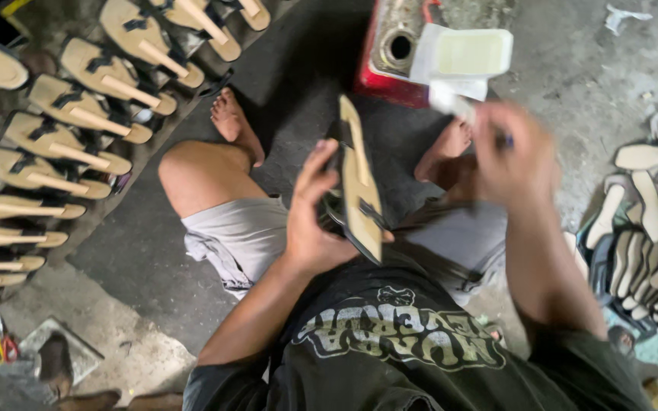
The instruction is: The person sits on the floor and uses a toothbrush to apply black paint to the edges of wooden sandals. They repeatedly dip the brush into a red container and paint the sides of multiple sandals, placing each finished one on a nearby shelf.
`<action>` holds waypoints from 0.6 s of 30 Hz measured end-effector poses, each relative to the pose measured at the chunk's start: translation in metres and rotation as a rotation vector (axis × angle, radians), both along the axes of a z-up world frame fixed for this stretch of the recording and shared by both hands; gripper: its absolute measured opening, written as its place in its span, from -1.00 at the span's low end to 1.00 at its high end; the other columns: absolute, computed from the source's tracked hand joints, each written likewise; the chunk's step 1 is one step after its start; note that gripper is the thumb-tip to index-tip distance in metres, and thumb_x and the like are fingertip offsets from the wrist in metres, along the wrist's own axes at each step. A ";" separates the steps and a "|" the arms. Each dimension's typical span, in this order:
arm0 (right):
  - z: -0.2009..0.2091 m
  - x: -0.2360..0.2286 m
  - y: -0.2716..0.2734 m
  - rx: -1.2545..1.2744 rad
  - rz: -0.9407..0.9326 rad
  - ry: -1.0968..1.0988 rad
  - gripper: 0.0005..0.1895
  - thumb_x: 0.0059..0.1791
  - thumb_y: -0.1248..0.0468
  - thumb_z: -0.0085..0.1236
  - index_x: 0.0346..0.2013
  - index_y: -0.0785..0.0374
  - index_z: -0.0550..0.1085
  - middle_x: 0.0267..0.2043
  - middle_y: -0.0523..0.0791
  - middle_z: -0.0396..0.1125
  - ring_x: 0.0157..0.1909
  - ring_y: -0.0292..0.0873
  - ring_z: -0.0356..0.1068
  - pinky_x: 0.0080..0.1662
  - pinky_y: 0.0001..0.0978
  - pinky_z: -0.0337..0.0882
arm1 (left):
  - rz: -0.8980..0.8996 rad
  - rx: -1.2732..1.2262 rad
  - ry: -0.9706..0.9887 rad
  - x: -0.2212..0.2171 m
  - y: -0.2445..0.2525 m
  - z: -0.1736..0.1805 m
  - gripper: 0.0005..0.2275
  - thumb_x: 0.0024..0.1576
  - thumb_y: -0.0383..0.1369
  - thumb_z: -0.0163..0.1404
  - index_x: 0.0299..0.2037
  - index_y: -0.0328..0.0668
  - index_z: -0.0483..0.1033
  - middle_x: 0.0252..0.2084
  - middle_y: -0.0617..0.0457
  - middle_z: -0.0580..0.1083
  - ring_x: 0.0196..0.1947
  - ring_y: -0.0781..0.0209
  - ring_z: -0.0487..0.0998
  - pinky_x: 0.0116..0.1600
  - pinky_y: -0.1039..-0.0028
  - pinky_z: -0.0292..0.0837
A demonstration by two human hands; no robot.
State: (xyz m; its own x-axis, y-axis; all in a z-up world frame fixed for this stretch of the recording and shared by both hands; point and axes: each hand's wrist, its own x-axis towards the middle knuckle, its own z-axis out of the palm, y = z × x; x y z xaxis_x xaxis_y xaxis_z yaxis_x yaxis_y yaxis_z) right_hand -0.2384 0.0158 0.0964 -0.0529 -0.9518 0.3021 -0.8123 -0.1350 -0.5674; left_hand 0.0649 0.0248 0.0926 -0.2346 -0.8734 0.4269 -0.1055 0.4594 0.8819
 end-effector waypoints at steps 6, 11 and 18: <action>-0.076 -0.063 -0.078 0.198 -0.168 0.437 -0.86 0.11 0.20 0.14 -0.06 0.05 0.57 -0.19 0.02 0.48 -0.19 0.17 0.47 -0.18 0.05 0.39 | -0.063 0.375 0.168 -0.008 0.003 -0.018 -0.08 -0.13 -0.50 0.47 0.36 -0.21 0.03 0.54 -0.29 0.08 0.51 -0.09 0.26 0.56 0.16 0.25; -0.084 -0.062 -0.085 0.299 -0.155 0.616 -0.86 0.07 0.21 0.13 -0.11 0.01 0.59 -0.23 0.02 0.46 -0.27 0.12 0.48 -0.25 0.02 0.39 | -0.079 0.448 0.197 -0.009 0.007 -0.027 -0.09 -0.13 -0.51 0.46 0.35 -0.20 0.02 0.55 -0.31 0.05 0.48 -0.06 0.29 0.52 0.19 0.31; -0.029 -0.061 -0.038 0.326 -0.160 0.578 -0.83 0.05 0.18 0.19 -0.08 0.03 0.62 -0.24 0.00 0.49 -0.21 0.08 0.49 -0.20 -0.04 0.40 | -0.019 0.258 0.152 -0.008 -0.002 -0.026 -0.06 -0.18 -0.42 0.51 0.34 -0.12 0.03 0.55 -0.34 0.05 0.54 -0.19 0.20 0.57 0.10 0.20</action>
State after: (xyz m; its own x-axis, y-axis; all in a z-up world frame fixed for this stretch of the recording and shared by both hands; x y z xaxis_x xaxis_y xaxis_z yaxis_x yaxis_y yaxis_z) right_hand -0.2992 -0.0219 0.0676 -0.1174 -0.9928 0.0232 -0.9928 0.1168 -0.0281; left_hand 0.0570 0.0227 0.0663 -0.2021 -0.9536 0.2230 0.0435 0.2187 0.9748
